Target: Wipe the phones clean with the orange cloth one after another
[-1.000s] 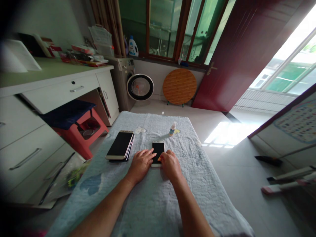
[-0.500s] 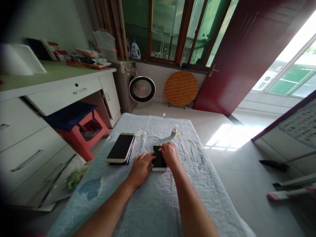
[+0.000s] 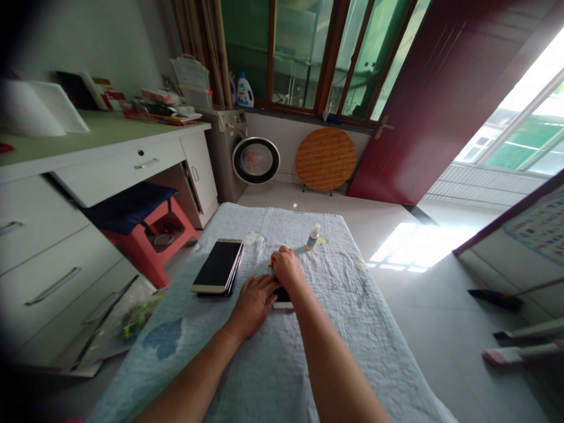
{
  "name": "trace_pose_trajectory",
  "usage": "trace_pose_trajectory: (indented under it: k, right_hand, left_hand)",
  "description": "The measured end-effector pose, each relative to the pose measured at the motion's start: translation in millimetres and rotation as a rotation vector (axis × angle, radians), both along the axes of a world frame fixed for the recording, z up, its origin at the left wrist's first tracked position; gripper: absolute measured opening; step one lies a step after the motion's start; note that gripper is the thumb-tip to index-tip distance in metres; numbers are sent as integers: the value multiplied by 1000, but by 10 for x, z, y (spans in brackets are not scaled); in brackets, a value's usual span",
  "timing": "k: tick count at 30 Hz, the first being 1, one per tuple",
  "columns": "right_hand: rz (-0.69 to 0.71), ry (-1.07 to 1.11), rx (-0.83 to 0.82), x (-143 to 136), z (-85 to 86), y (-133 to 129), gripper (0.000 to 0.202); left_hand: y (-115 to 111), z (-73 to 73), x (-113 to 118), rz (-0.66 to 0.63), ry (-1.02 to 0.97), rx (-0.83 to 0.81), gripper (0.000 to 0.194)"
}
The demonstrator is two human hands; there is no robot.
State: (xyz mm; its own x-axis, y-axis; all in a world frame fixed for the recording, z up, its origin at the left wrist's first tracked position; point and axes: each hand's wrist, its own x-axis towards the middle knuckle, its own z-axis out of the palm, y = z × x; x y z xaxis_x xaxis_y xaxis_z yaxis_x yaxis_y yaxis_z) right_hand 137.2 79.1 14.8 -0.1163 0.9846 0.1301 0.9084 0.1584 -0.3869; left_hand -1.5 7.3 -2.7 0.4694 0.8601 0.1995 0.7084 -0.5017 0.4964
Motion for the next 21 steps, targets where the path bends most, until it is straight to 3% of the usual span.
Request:
trace_pose_trajectory:
  k: [7,11,17,21]
  right_hand:
    - [-102,-9,-1,295,27,-7,22]
    - [-102,0,1,320,38,-80,20]
    - [80,36,12,188,35,-348,23]
    - [170,62,-27,190,66,-551,23]
  left_hand:
    - [-9,-57,19,25,27,25,38]
    - [-22,-97,24,40,9,50,46]
    - [0,-266,23,82,-31,109,68]
    - [15,-294,13,57,-48,101,75]
